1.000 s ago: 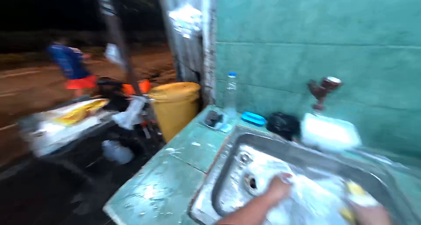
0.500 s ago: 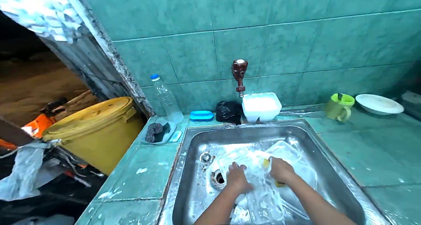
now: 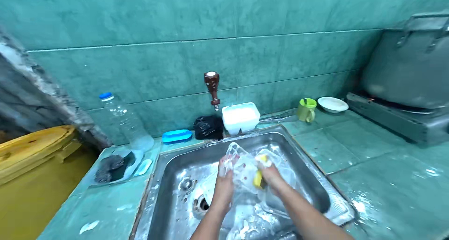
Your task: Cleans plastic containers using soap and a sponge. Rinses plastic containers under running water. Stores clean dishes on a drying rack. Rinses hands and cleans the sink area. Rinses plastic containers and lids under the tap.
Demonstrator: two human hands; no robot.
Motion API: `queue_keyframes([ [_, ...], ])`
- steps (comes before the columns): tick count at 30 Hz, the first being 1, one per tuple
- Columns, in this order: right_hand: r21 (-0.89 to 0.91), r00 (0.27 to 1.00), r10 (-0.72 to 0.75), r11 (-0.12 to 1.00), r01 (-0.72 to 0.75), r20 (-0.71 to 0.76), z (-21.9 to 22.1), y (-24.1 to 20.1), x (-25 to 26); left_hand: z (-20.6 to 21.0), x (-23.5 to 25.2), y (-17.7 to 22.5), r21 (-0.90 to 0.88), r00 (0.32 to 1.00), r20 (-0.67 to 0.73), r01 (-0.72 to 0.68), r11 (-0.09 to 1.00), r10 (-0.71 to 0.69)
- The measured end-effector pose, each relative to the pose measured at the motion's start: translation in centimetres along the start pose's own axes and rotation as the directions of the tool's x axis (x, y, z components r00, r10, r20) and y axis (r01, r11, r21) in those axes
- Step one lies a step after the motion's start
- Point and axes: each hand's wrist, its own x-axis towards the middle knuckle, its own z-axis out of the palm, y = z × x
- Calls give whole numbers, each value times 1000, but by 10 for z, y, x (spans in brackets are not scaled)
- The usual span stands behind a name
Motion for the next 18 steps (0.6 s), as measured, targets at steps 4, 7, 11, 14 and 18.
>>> queue_keyframes([
  [4,67,996,-72,995,76,-59,-2,1,-8,21,-24,-8,-63,996,83,-37,997,42],
  [7,-146,963,-256,959,243,-85,-22,-9,-11,-2,-32,-6,-347,903,423,82,934,78],
  [11,-418,934,-356,856,306,-46,-29,-17,-19,-2,-33,2,-348,789,614,255,902,14],
  [14,-354,956,-295,893,278,6,15,-11,-50,26,-47,-5,-236,905,397,260,936,-151],
  [18,-375,911,-405,835,403,79,45,1,-74,18,-48,-16,-350,936,290,298,888,-199],
])
